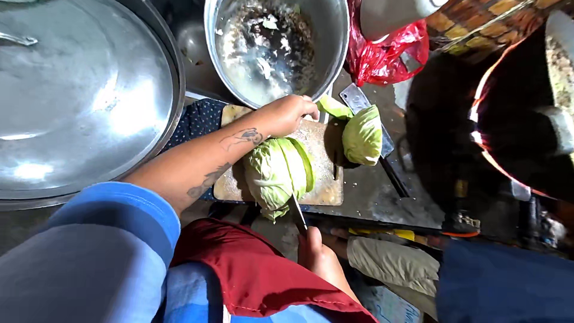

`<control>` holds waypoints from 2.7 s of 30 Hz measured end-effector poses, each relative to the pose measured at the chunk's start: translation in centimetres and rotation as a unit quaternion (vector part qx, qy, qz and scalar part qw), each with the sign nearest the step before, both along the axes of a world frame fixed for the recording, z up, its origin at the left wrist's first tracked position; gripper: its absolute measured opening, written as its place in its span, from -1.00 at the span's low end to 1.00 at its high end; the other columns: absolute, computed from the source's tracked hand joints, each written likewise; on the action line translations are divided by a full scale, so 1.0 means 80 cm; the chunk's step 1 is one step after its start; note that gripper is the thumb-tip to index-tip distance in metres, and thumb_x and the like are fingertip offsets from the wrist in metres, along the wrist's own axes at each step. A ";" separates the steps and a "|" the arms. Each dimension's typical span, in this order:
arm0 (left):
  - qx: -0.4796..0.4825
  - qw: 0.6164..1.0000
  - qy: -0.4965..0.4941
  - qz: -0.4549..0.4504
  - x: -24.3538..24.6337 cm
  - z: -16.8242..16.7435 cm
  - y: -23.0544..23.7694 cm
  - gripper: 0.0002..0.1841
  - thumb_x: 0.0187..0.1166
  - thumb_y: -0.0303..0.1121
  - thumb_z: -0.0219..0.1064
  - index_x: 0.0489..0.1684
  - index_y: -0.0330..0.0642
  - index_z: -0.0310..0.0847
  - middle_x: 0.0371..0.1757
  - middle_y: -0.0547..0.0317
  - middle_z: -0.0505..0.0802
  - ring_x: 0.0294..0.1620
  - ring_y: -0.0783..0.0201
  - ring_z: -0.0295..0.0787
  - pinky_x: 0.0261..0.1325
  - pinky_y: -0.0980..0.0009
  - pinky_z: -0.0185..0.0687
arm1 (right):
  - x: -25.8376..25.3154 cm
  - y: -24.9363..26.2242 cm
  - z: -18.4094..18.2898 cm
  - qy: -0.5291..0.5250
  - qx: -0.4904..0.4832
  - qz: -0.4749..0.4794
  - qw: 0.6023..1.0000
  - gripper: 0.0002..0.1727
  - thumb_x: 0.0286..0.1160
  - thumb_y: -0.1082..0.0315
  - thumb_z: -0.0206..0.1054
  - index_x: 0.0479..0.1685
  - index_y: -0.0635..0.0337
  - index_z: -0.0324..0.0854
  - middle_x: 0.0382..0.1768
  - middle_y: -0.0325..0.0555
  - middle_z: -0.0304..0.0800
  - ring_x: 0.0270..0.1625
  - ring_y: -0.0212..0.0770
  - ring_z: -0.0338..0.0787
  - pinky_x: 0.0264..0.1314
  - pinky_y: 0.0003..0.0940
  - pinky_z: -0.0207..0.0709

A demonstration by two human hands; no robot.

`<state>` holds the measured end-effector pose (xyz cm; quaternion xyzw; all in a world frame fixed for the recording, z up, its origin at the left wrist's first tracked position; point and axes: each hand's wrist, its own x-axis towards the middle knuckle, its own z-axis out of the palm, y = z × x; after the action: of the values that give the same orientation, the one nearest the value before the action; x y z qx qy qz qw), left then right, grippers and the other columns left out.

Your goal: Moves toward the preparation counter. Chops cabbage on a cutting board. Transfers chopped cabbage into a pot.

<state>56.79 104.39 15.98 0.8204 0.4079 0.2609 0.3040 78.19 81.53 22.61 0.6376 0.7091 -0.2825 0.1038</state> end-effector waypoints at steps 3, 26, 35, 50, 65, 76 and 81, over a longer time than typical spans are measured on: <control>0.004 1.000 -0.002 0.013 0.000 0.000 -0.001 -0.61 0.57 -0.71 0.13 0.22 -0.21 0.76 0.29 -0.04 0.81 0.32 0.09 0.76 0.44 0.19 0.60 | -0.001 0.000 -0.002 0.007 0.002 -0.002 1.000 -0.65 0.77 0.23 0.10 0.16 0.36 0.59 -0.48 0.05 0.78 -0.41 0.01 0.85 -0.36 -0.01 0.70; -0.011 0.996 0.086 0.012 -0.001 -0.007 0.003 -0.64 0.58 -0.70 0.20 0.22 -0.21 0.75 0.25 -0.05 0.82 0.29 0.02 0.78 0.45 0.09 0.59 | -0.002 -0.011 -0.104 0.095 0.129 0.021 0.987 -0.72 0.76 0.31 0.11 0.15 0.38 0.54 -0.57 0.03 0.75 -0.48 0.06 0.86 -0.39 0.04 0.73; 0.055 0.984 -0.114 0.128 -0.005 0.022 -0.012 -0.70 0.75 -0.54 0.07 0.25 -0.41 0.67 0.20 -0.19 0.84 0.25 0.06 0.81 0.44 0.15 0.63 | 0.007 -0.004 -0.111 0.153 0.133 0.020 0.979 -0.74 0.79 0.32 0.11 0.16 0.35 0.51 -0.52 0.04 0.75 -0.43 0.03 0.85 -0.29 -0.01 0.74; 0.065 0.949 0.013 0.307 0.009 -0.034 -0.241 0.07 -0.16 0.16 0.72 0.66 0.18 0.47 0.80 -0.14 0.31 0.80 -0.23 0.16 0.69 -0.25 0.19 | 0.012 0.029 -0.106 0.136 0.180 0.024 0.974 -0.67 0.82 0.21 0.10 0.11 0.32 0.59 -0.46 0.08 0.78 -0.36 0.07 0.86 -0.22 0.07 0.73; -0.024 0.907 0.082 0.413 -0.043 -0.007 -0.246 0.16 0.01 0.07 0.75 0.85 0.37 0.17 0.94 -0.14 -0.05 0.88 -0.40 -0.15 0.61 -0.33 0.27 | 0.037 0.029 -0.045 0.345 0.101 0.007 0.933 -0.68 0.84 0.24 -0.01 0.10 0.35 0.50 -0.63 -0.26 0.68 -0.74 -0.39 0.61 -0.71 -0.42 0.60; 0.118 0.953 0.262 0.100 0.027 0.088 -0.193 0.27 -0.13 -0.40 0.86 0.87 0.29 0.17 0.84 -0.12 0.31 0.88 -0.35 -0.04 0.72 -0.54 -0.20 | 0.141 0.036 0.001 0.628 0.154 -0.109 0.755 -0.68 0.48 0.57 0.00 0.18 0.12 0.21 -0.43 -0.20 0.78 -0.57 -0.23 0.80 -0.53 -0.34 0.78; 0.113 0.931 0.344 -0.039 0.071 0.073 -0.123 0.13 -0.12 -0.54 0.79 0.75 0.24 0.40 0.83 -0.03 0.36 0.88 -0.29 0.02 0.70 -0.54 -0.09 | 0.172 0.028 -0.026 0.568 0.115 -0.191 0.792 -0.63 0.83 0.43 -0.07 0.54 0.16 0.16 -0.61 -0.26 0.60 -0.70 -0.32 0.68 -0.71 -0.37 0.69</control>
<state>62.49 94.55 21.81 0.9043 0.4227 -0.0046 0.0600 91.98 83.74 20.49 0.4925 0.5313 -0.5241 -0.4477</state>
